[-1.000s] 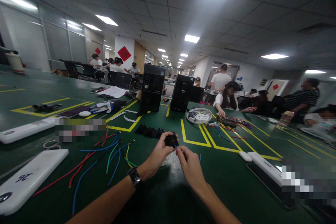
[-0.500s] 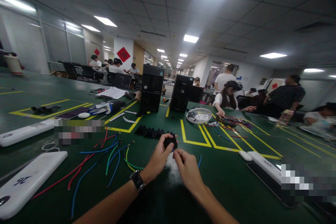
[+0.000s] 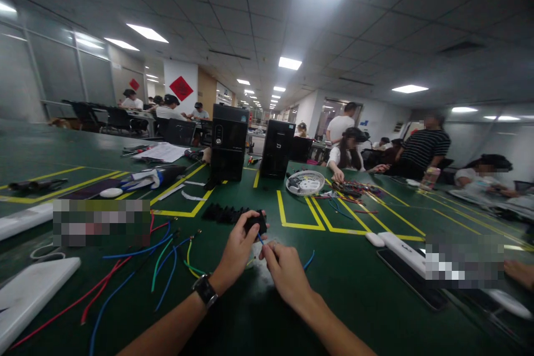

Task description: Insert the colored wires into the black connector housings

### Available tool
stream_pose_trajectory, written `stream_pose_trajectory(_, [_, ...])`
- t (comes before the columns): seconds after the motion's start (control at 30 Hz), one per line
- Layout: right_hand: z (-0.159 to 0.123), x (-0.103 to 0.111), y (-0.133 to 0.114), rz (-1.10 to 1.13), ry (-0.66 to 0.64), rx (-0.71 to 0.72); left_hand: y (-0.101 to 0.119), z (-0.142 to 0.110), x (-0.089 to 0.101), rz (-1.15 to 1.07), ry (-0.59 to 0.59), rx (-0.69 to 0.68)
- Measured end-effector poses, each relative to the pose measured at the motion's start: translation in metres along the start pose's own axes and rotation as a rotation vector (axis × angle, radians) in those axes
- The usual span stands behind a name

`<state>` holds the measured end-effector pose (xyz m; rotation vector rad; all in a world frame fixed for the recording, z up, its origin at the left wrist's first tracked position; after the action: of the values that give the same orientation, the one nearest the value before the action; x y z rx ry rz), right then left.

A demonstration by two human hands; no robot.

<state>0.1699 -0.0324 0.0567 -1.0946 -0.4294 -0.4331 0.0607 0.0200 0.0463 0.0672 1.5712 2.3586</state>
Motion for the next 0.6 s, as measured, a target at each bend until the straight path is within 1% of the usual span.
stream_pose_trajectory(0.1, [0.000, -0.002, -0.001, 0.011, -0.030, 0.010, -0.004, 0.002, 0.003, -0.003, 0.033, 0.017])
stream_pose_trajectory(0.2, [-0.001, -0.007, -0.005, 0.043, -0.065, 0.016, -0.004, 0.001, 0.003, 0.044, 0.037, 0.026])
stream_pose_trajectory(0.43, [-0.005, -0.013, -0.006, 0.108, -0.073, 0.013, 0.002, 0.001, 0.002, 0.083, 0.000, -0.004])
stream_pose_trajectory(0.6, [-0.006, -0.010, -0.010, 0.145, -0.070, 0.039, 0.002, 0.002, 0.006, 0.157, -0.009, -0.017])
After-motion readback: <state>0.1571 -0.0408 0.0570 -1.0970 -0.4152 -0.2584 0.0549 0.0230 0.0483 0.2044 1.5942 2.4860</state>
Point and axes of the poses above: each hand's wrist, its own z-axis towards the middle knuckle, its own x-axis out of the back of the hand, y = z × x, the point moved 6 cm from there along z, towards the middle knuckle, and after that the axes turned 9 degrees about z, right-handed, at the moved point
